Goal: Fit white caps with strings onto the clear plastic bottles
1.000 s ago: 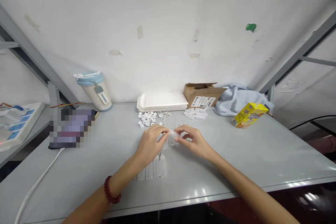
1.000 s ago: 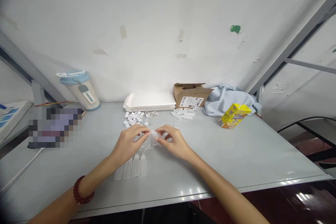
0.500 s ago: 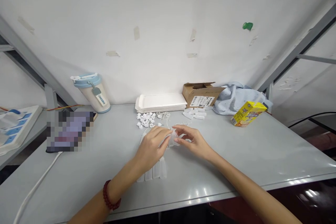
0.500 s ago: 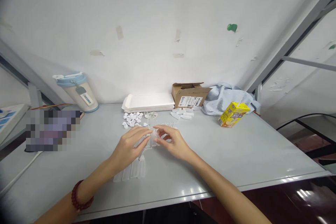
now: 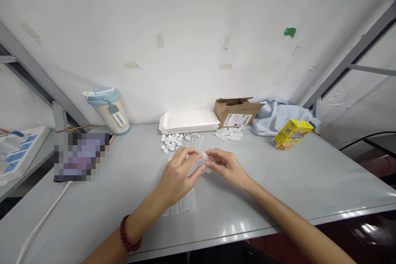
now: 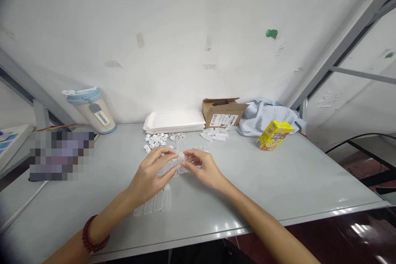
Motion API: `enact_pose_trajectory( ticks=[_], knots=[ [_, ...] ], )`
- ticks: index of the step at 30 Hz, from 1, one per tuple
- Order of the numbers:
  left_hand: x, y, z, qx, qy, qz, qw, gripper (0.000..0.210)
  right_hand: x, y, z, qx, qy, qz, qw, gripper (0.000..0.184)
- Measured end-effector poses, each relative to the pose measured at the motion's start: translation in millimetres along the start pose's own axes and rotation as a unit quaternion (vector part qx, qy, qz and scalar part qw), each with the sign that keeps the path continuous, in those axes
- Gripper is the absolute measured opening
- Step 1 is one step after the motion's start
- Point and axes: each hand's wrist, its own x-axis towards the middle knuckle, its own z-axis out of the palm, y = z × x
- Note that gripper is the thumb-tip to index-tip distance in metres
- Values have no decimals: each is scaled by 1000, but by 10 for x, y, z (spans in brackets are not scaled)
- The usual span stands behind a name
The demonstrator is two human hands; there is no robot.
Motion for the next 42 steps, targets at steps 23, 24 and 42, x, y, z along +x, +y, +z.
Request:
enact_pose_trajectory(
  ticks=[23,24,42],
  knots=[
    [-43,169,-143,-108,-316,-51,941,33,-17,-96,-196,-22,-311,108,944,19],
    [-49,180,-143,-107,-328,-51,937,33,-19,-87,-202,-14,-327,115,938,18],
    [-67,223,-188,8,-384,-55,922,27,-43,-35,-159,-10,-368,117,923,22]
  ],
)
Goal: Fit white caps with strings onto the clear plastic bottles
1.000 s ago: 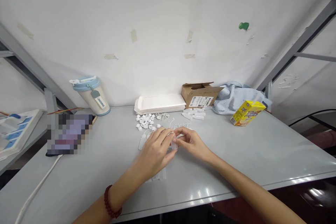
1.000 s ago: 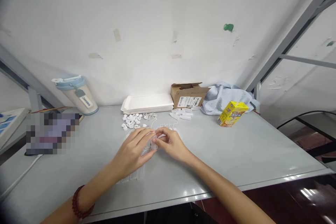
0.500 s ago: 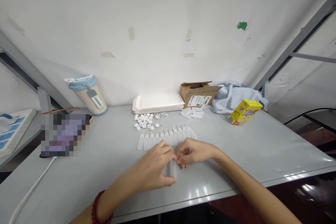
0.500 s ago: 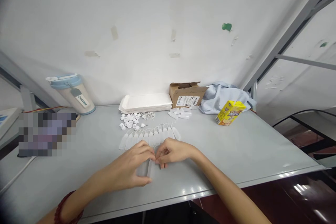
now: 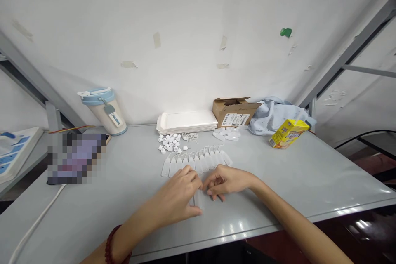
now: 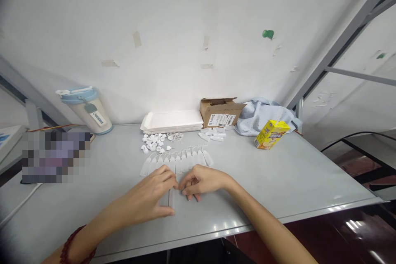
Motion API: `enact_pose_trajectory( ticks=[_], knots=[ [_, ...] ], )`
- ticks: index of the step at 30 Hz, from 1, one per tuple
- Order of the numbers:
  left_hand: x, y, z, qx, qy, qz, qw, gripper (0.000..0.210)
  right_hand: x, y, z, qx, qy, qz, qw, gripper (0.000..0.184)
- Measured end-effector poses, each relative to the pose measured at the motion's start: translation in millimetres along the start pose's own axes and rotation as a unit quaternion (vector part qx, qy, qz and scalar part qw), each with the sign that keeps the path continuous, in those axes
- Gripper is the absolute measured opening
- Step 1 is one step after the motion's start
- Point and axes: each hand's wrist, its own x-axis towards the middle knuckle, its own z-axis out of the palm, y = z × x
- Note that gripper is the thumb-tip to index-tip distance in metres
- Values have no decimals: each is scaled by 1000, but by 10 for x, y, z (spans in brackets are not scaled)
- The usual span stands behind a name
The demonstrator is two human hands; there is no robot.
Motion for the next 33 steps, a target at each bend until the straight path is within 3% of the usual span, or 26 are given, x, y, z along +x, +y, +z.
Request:
enact_pose_trajectory(
  ticks=[11,15,19,23,26,29,30,31,33],
  knots=[
    [-13,-22,2,19,-13,-12,1000,28,16,-22,21,-6,-8,14,1000,30],
    [-19,-61,4,3,-5,-1,1000,37,24,-4,24,-7,-8,13,1000,31],
    [5,-135,-46,-42,21,-4,999,41,18,6,8,7,-13,11,1000,32],
    [57,-267,-98,-61,100,-57,992,16,-30,-9,-82,38,8,14,999,31],
    [103,-405,-104,-51,161,-78,983,15,-69,8,-201,39,91,2,995,30],
    [159,-551,-88,-37,207,-92,973,18,-69,111,-353,-54,246,-18,968,28],
    [183,-595,-84,-31,218,-92,971,19,-60,168,-409,-125,312,-25,941,27],
    [209,-636,-82,-23,225,-88,970,21,-48,234,-468,-212,389,-33,896,26],
    [274,-708,-89,-3,232,-78,970,25,-25,379,-585,-259,455,-35,851,24]
  ],
)
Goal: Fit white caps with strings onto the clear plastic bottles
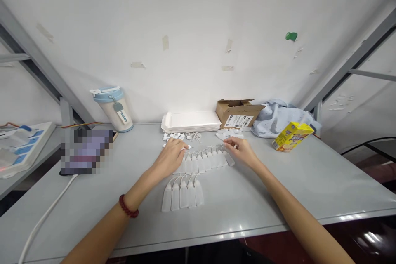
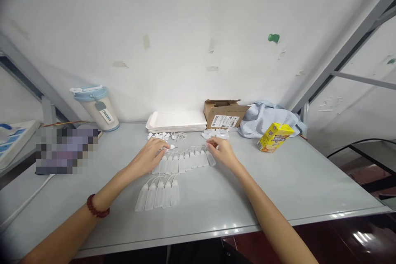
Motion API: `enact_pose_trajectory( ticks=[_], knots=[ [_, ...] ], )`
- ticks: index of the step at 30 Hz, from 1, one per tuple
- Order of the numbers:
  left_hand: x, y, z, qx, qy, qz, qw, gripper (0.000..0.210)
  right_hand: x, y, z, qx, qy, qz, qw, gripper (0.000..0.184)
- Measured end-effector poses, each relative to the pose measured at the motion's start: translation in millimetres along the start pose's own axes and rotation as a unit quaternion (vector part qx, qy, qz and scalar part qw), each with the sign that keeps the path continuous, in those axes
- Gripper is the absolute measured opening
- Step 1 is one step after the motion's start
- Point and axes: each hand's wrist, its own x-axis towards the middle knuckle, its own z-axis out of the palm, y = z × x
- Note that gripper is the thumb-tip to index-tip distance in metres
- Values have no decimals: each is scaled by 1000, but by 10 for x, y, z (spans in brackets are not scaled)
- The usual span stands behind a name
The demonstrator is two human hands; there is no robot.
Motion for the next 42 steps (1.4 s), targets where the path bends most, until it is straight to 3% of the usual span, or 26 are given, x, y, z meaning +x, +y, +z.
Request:
enact_pose_trajectory(
  ticks=[3,6,11,16,21,26,36,42],
  knots=[
    [139,-63,35,20,1,10,1000,30,64,240,21,-56,62,-22,996,25],
    [305,-97,89,27,-1,17,999,32,95,391,19,-97,86,-44,991,26],
    [556,-100,231,34,-10,28,999,33,106,447,50,-145,62,-79,984,26],
    [640,-80,270,21,1,27,999,32,90,383,125,-204,32,-72,976,31],
    [558,-99,104,-12,44,1,999,36,71,323,155,-240,0,-64,969,38],
    [425,-149,-38,-35,46,-37,998,31,66,296,182,-249,-20,-65,966,45],
    [88,-6,-100,-113,77,-108,985,26,68,282,138,-226,27,-30,973,23],
    [-67,85,-72,-149,85,-111,979,24,53,297,100,-179,66,-2,982,16]
  ],
)
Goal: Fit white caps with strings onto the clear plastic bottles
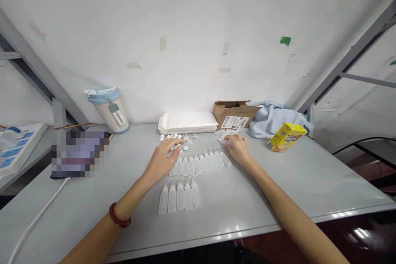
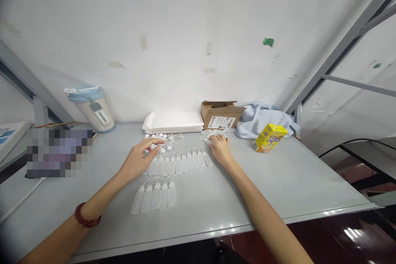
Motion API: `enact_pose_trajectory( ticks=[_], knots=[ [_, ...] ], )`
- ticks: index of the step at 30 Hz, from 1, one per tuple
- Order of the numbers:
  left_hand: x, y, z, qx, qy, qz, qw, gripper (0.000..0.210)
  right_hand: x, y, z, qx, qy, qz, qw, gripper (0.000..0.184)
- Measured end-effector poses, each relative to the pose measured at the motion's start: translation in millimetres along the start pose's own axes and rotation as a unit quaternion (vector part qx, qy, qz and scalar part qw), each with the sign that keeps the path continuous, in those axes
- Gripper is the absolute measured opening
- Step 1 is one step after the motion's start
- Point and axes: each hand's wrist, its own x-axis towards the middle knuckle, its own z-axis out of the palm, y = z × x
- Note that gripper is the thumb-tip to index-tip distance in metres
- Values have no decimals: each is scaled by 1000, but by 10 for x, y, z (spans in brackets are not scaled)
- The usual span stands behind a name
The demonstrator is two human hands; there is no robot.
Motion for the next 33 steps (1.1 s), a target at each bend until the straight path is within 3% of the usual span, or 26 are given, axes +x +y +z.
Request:
enact_pose_trajectory(
  ticks=[5,9,11,14,20,33],
  knots=[
    [-98,94,12,-15,-1,10,1000,24,-28,-39,-67,85,40,26,995,21],
    [-135,147,28,-34,1,28,999,24,-79,-276,-159,178,24,27,983,26],
    [-148,153,31,-49,7,36,998,23,-121,-448,-209,326,-26,47,944,27],
    [-164,160,32,-70,16,45,996,22,-193,-683,-272,415,-77,62,904,26],
    [-197,225,50,-73,13,44,996,23,-286,-870,-283,477,-147,65,864,24],
    [-250,257,54,-53,1,75,996,25,-298,-854,-262,505,-155,62,847,26]
  ],
)
